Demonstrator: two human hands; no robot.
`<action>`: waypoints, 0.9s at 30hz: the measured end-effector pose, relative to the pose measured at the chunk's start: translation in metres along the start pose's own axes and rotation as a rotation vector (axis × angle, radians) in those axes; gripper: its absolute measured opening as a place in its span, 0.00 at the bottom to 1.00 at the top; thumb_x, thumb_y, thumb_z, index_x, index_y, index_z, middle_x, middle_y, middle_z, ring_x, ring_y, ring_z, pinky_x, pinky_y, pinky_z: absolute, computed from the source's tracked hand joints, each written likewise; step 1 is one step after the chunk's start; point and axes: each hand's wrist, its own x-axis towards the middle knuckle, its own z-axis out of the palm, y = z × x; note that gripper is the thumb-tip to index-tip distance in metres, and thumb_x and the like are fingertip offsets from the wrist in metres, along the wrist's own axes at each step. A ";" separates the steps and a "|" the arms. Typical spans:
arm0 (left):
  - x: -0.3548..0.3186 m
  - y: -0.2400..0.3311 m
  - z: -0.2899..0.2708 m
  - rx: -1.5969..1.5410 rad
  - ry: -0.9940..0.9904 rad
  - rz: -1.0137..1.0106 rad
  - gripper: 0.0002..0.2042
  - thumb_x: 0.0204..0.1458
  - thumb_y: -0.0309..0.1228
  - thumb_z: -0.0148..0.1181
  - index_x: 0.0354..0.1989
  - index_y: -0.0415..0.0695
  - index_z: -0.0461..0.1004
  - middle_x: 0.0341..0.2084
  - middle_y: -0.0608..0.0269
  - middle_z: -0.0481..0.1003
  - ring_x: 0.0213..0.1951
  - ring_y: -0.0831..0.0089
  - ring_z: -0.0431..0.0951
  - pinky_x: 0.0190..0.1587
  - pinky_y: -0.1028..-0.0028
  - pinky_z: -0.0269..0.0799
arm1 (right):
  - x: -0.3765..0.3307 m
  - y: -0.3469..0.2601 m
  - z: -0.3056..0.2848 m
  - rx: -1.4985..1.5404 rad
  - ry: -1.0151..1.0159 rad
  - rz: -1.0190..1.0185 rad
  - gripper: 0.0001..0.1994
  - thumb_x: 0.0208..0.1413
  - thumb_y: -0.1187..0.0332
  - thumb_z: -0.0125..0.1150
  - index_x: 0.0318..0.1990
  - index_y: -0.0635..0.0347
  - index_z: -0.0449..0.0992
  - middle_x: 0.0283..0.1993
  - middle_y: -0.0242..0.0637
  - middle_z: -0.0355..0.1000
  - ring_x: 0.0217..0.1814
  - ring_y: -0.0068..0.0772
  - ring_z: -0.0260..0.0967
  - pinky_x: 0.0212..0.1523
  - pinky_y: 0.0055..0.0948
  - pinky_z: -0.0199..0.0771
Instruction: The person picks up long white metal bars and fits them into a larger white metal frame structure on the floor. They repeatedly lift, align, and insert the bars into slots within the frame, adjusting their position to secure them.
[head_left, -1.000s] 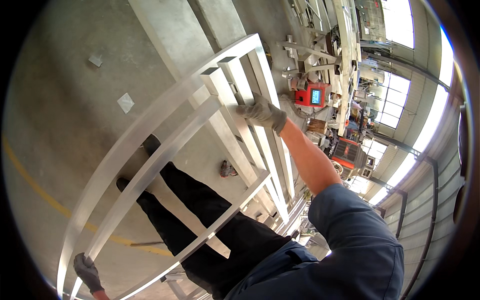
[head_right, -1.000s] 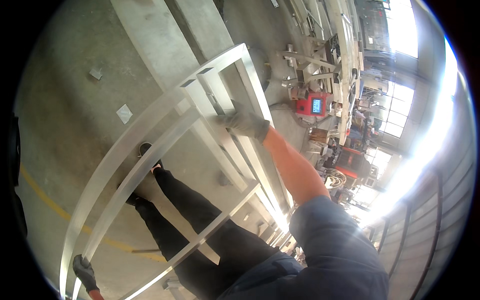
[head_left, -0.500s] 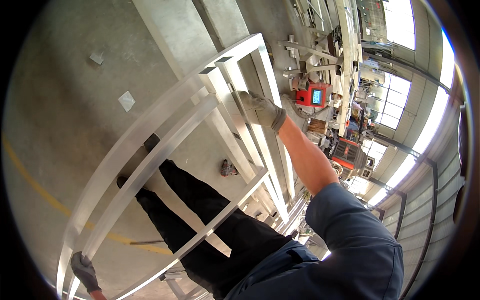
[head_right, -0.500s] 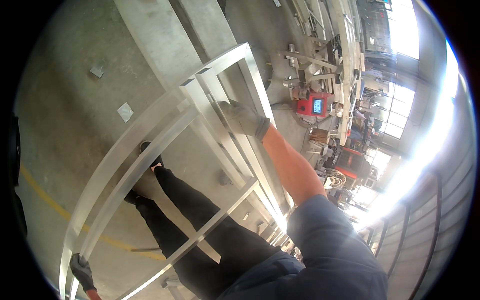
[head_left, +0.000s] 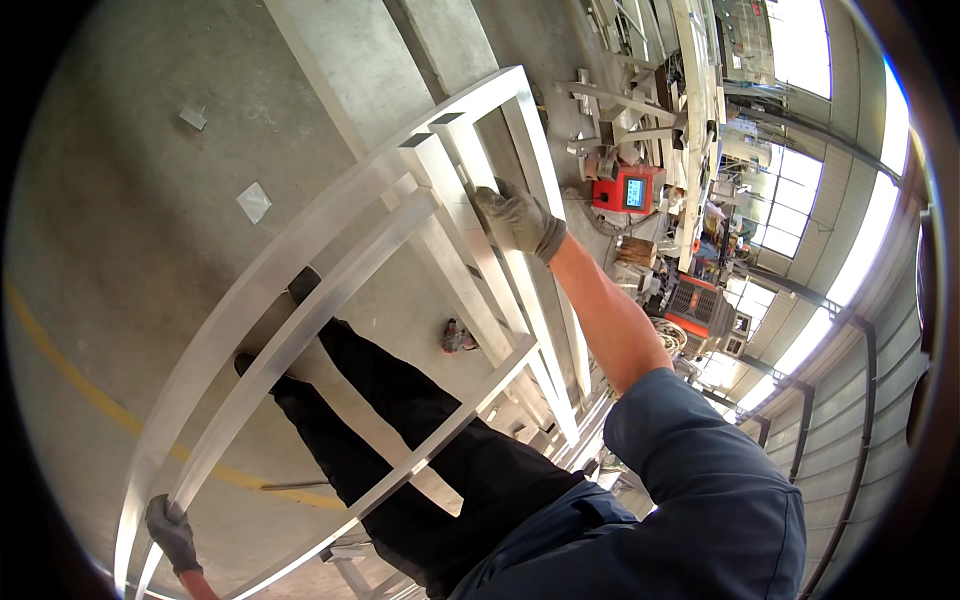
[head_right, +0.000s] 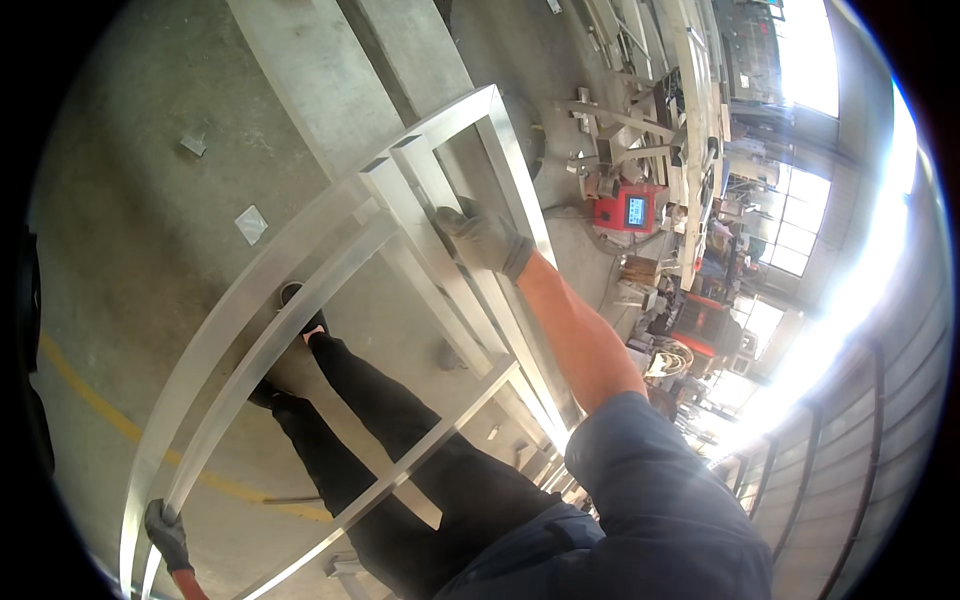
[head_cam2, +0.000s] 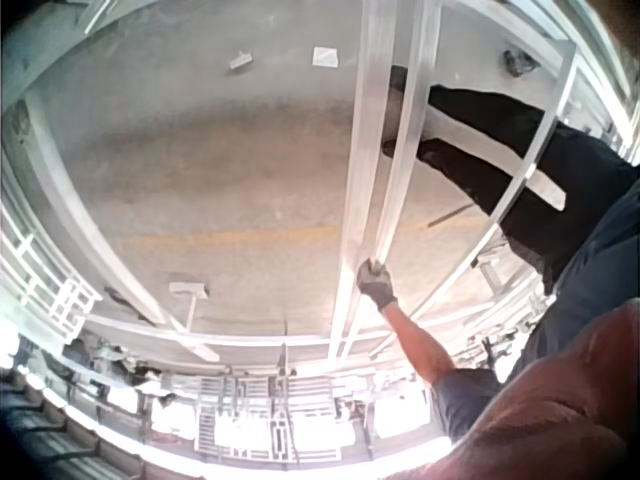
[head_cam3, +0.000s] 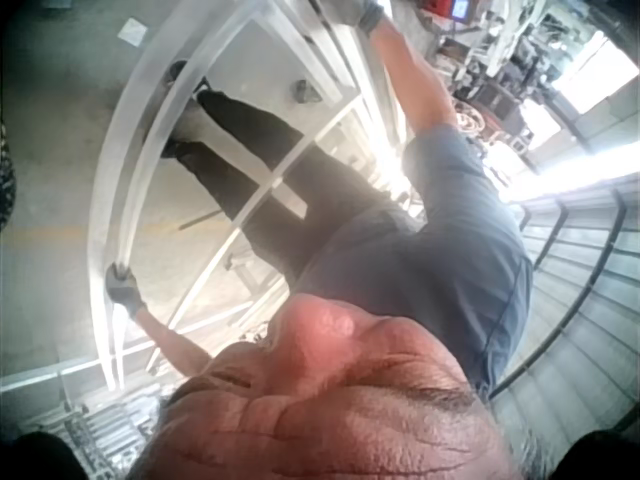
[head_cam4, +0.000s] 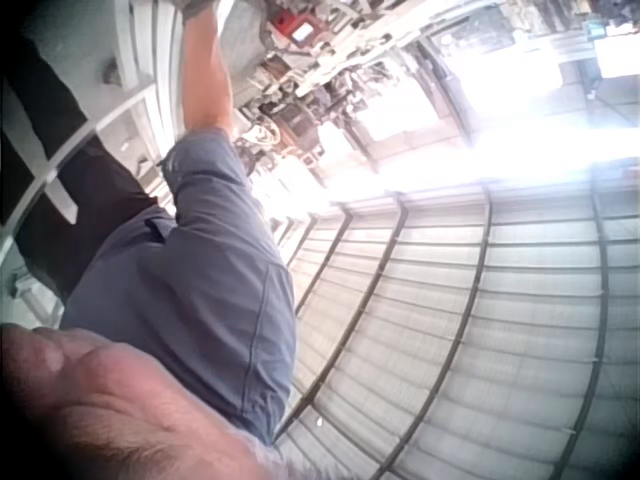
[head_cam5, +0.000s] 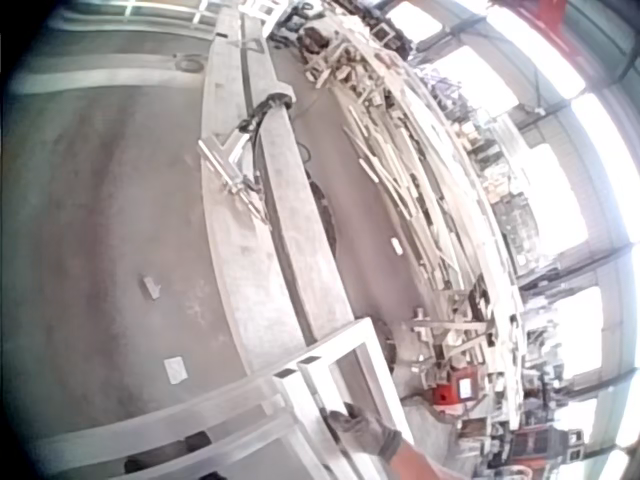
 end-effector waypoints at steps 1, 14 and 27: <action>0.001 -0.002 0.003 0.011 0.035 0.050 0.07 0.52 0.20 0.58 0.40 0.36 0.76 0.30 0.55 0.69 0.34 0.59 0.71 0.39 0.63 0.68 | 0.001 0.000 -0.003 -0.045 0.033 0.046 0.16 0.70 0.55 0.58 0.45 0.60 0.77 0.31 0.24 0.69 0.31 0.16 0.64 0.31 0.26 0.68; 0.039 -0.009 -0.013 -0.954 0.106 -0.545 0.06 0.63 0.28 0.49 0.33 0.45 0.71 0.29 0.78 0.60 0.28 0.88 0.58 0.27 0.82 0.53 | -0.005 0.013 -0.013 0.050 -0.144 -0.103 0.20 0.71 0.62 0.55 0.61 0.68 0.71 0.49 0.33 0.76 0.48 0.25 0.74 0.49 0.26 0.75; 0.026 -0.012 -0.009 -0.354 0.034 -0.138 0.06 0.58 0.24 0.50 0.28 0.42 0.72 0.25 0.74 0.56 0.26 0.83 0.55 0.27 0.79 0.55 | -0.015 -0.024 -0.015 -0.540 -0.155 0.042 0.26 0.62 0.68 0.68 0.64 0.70 0.69 0.52 0.42 0.79 0.48 0.28 0.79 0.48 0.31 0.81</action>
